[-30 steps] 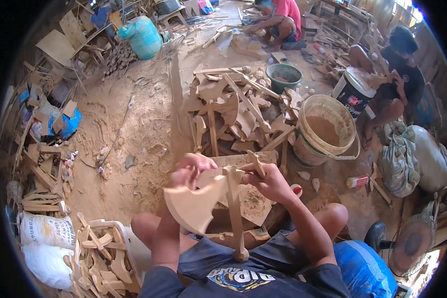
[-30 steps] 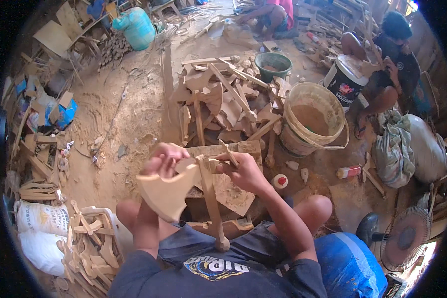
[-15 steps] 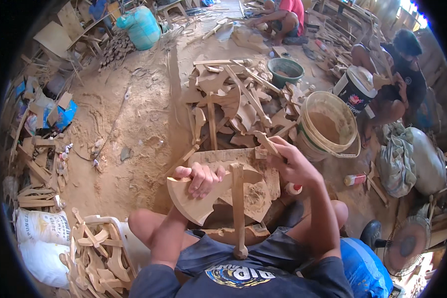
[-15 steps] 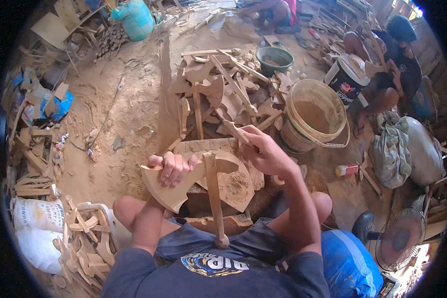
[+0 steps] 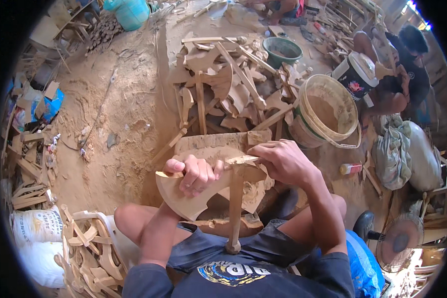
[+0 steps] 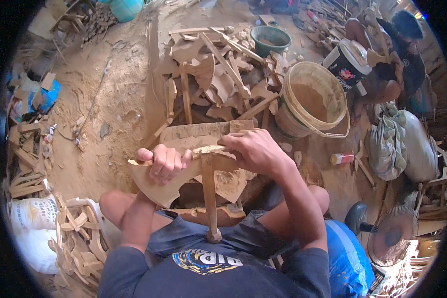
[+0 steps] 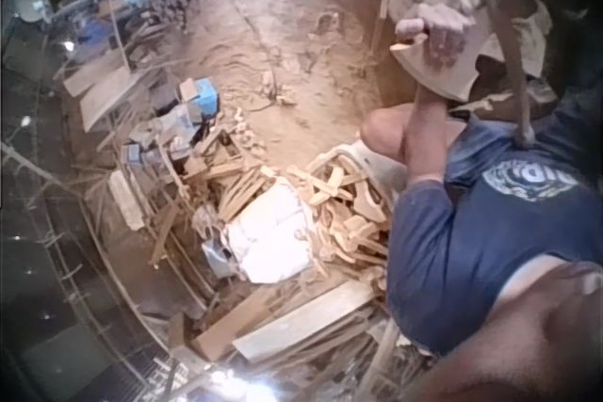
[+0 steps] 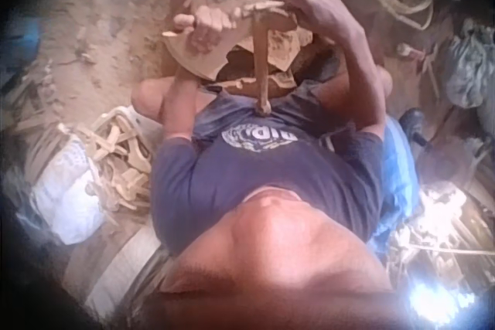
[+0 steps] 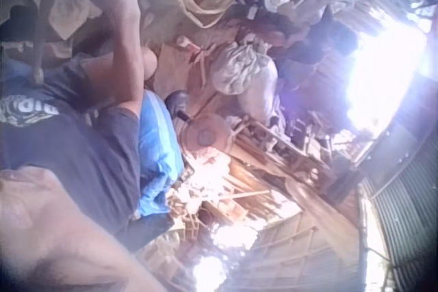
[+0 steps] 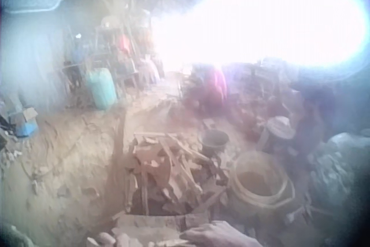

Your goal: The person carves and fits together wooden axe components by hand and using a tool. They carve detail into the axe head, test the fit of the wooden handle into the head, and apply adhesive to the joint.

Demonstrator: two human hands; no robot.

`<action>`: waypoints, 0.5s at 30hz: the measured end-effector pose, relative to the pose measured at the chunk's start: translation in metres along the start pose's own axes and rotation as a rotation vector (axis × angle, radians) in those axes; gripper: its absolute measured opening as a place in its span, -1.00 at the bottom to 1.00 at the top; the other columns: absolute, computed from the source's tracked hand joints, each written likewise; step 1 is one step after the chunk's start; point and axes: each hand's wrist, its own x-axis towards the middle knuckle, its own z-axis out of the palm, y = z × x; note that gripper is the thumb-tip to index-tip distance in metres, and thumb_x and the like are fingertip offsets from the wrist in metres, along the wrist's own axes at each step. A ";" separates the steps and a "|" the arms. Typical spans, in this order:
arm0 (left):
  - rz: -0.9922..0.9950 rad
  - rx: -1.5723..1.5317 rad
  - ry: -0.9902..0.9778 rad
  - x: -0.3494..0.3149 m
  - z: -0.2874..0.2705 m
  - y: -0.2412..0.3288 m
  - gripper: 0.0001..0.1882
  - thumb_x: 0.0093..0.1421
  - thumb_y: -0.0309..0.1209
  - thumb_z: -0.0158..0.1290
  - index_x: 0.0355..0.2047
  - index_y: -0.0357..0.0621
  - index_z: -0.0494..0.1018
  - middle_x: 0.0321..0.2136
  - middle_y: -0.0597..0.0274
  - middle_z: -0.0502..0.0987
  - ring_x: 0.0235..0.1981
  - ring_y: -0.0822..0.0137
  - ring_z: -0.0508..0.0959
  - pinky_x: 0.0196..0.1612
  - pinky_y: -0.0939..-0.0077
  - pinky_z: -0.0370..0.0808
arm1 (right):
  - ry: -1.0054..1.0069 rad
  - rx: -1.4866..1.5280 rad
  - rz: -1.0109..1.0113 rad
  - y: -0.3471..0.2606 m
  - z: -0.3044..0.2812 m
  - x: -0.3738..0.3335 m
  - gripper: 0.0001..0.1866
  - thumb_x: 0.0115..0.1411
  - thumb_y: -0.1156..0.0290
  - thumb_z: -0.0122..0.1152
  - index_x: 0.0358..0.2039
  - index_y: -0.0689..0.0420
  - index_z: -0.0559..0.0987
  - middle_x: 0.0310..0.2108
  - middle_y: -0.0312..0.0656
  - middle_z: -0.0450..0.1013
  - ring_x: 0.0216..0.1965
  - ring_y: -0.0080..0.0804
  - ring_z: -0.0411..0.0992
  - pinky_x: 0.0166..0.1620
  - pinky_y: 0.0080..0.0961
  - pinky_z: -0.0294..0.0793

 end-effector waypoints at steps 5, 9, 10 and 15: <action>-0.019 -0.008 -0.001 0.002 -0.010 -0.007 -0.41 0.27 -0.11 -0.27 -0.94 0.12 0.20 -0.95 0.35 0.27 -0.88 0.44 0.14 -0.02 0.52 0.28 | 0.093 -0.077 0.015 0.000 0.013 -0.013 -0.53 0.10 0.49 0.32 0.07 0.08 0.63 -0.10 -0.21 0.65 -0.01 -0.09 0.60 -0.04 -0.12 0.49; -0.028 -0.030 0.002 0.003 -0.011 -0.008 -0.41 0.27 -0.12 -0.27 -0.94 0.12 0.19 -0.95 0.37 0.27 -0.88 0.44 0.15 -0.01 0.52 0.28 | 0.105 -0.217 0.033 0.004 0.014 -0.015 -0.46 0.00 0.49 0.36 0.08 0.00 0.63 -0.10 -0.32 0.63 -0.02 -0.29 0.56 -0.02 -0.27 0.38; -0.028 -0.033 -0.004 0.004 -0.009 -0.008 -0.41 0.27 -0.13 -0.27 -0.94 0.13 0.19 -0.94 0.37 0.27 -0.88 0.44 0.16 -0.01 0.52 0.27 | 0.114 -0.249 0.028 0.006 0.014 -0.016 -0.44 -0.02 0.49 0.38 0.08 -0.02 0.63 -0.10 -0.36 0.63 -0.04 -0.33 0.55 -0.01 -0.30 0.36; -0.010 -0.036 -0.010 -0.001 -0.014 -0.006 -0.41 0.26 -0.13 -0.25 -0.94 0.13 0.21 -0.95 0.38 0.27 -0.88 0.44 0.19 0.01 0.51 0.27 | 0.246 -0.375 -0.034 0.020 0.010 -0.025 -0.45 -0.07 0.49 0.42 0.02 -0.03 0.63 -0.17 -0.39 0.59 -0.09 -0.36 0.53 -0.01 -0.31 0.36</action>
